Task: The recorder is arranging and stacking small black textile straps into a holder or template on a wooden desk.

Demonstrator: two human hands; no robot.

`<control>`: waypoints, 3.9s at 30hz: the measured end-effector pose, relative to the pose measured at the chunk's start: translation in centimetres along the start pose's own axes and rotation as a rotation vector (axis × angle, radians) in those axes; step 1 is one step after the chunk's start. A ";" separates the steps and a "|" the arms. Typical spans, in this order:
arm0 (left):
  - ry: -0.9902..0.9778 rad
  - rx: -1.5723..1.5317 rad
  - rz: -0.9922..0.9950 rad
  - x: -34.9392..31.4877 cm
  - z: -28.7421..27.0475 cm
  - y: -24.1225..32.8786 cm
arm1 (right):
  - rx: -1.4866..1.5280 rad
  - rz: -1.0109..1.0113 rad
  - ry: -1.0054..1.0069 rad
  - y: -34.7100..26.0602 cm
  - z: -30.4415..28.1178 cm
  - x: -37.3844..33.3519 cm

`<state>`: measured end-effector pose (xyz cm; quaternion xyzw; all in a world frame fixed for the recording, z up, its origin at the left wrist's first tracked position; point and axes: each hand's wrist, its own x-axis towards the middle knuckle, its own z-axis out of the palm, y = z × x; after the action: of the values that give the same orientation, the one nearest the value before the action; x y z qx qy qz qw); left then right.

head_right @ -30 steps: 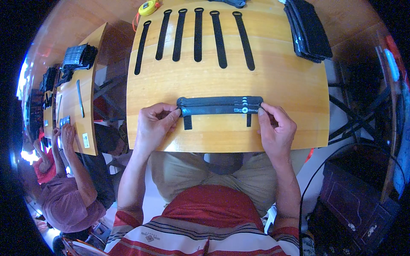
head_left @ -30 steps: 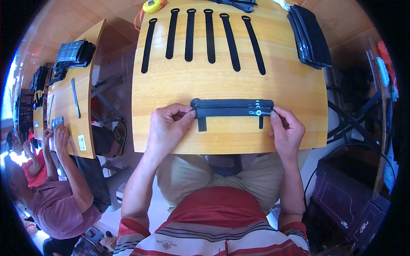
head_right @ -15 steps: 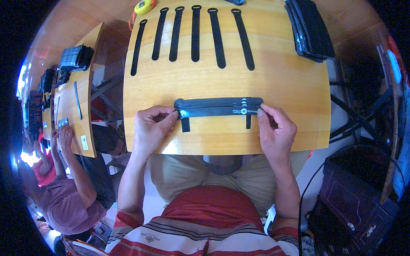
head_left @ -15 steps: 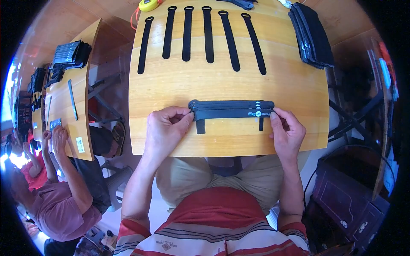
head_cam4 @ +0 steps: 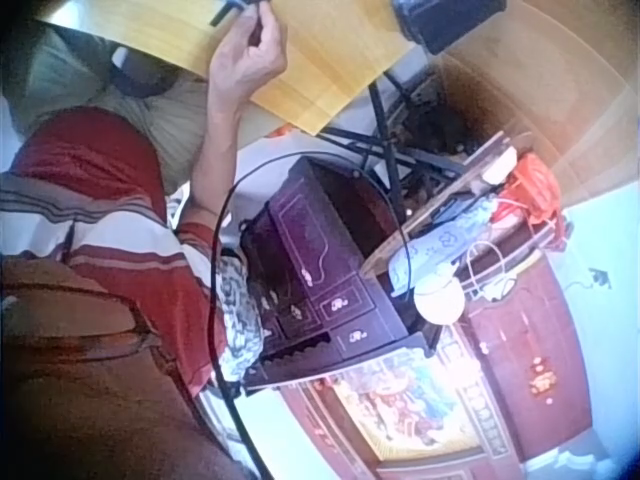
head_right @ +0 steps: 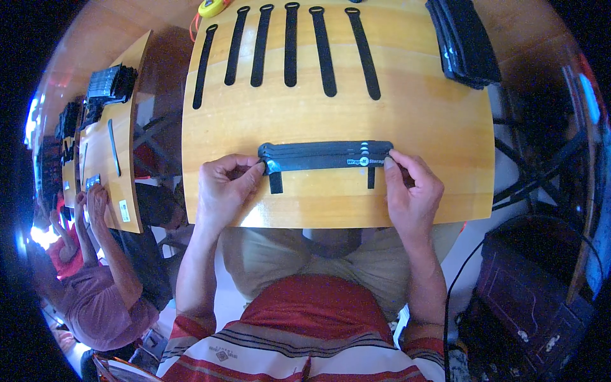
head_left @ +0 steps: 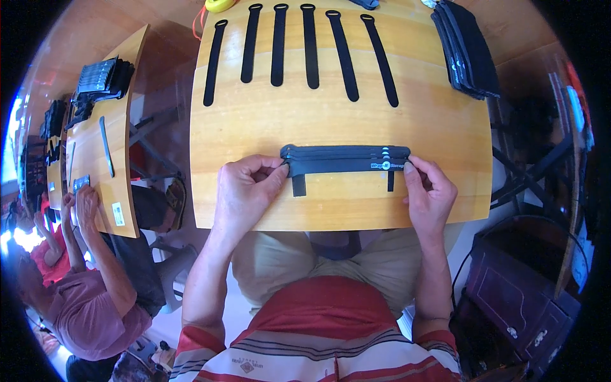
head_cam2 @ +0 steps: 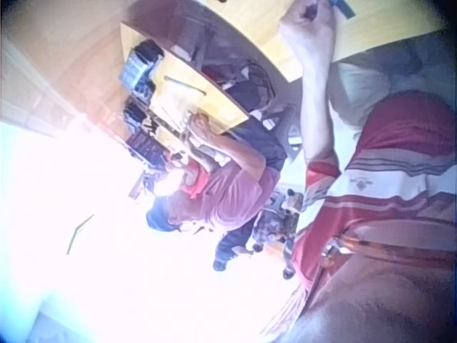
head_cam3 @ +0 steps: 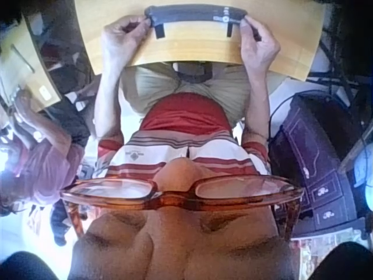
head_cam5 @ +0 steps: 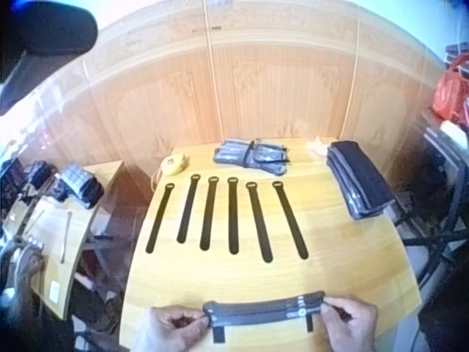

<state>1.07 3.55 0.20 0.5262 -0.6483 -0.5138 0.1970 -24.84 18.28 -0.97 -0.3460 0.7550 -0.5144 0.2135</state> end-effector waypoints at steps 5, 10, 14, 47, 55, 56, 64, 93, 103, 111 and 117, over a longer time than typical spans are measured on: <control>-0.016 0.001 -0.063 0.0 -0.3 0.1 | -0.034 -0.030 -0.004 0.5 -0.1 0.1; -0.011 0.002 -0.051 0.0 -0.3 -0.1 | -0.062 0.020 -0.003 -0.1 0.0 0.0; -0.007 0.002 -0.046 -0.1 -0.2 -0.1 | -0.086 -0.077 0.006 0.5 0.0 0.1; -0.015 -0.001 0.023 -0.3 -0.3 -0.2 | -0.074 -0.062 0.026 0.9 0.2 0.1; -0.003 0.008 -0.028 -0.3 -0.2 -0.3 | -0.075 -0.107 0.035 0.9 0.3 0.1; -0.007 0.005 -0.026 -0.3 -0.2 -0.2 | -0.079 -0.108 0.038 0.9 0.3 0.1; 0.004 -0.038 -0.036 -0.4 -0.2 -0.3 | -0.097 -0.160 0.051 0.8 0.5 0.3; 0.023 0.014 -0.036 -0.4 -0.1 0.2 | -0.122 -0.203 0.087 0.6 0.6 0.4; 0.029 0.008 -0.020 -0.4 0.0 -0.2 | -0.134 -0.236 0.109 0.8 0.7 0.3; 0.023 0.013 -0.033 -0.4 -0.2 0.2 | -0.134 -0.202 0.092 0.4 0.7 0.2; 0.013 0.037 -0.038 -0.3 -0.1 0.2 | -0.185 -0.252 0.097 0.5 0.7 0.2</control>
<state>1.16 3.76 0.53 0.5454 -0.6463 -0.5019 0.1816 -24.65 17.77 -1.69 -0.4309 0.7593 -0.4814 0.0777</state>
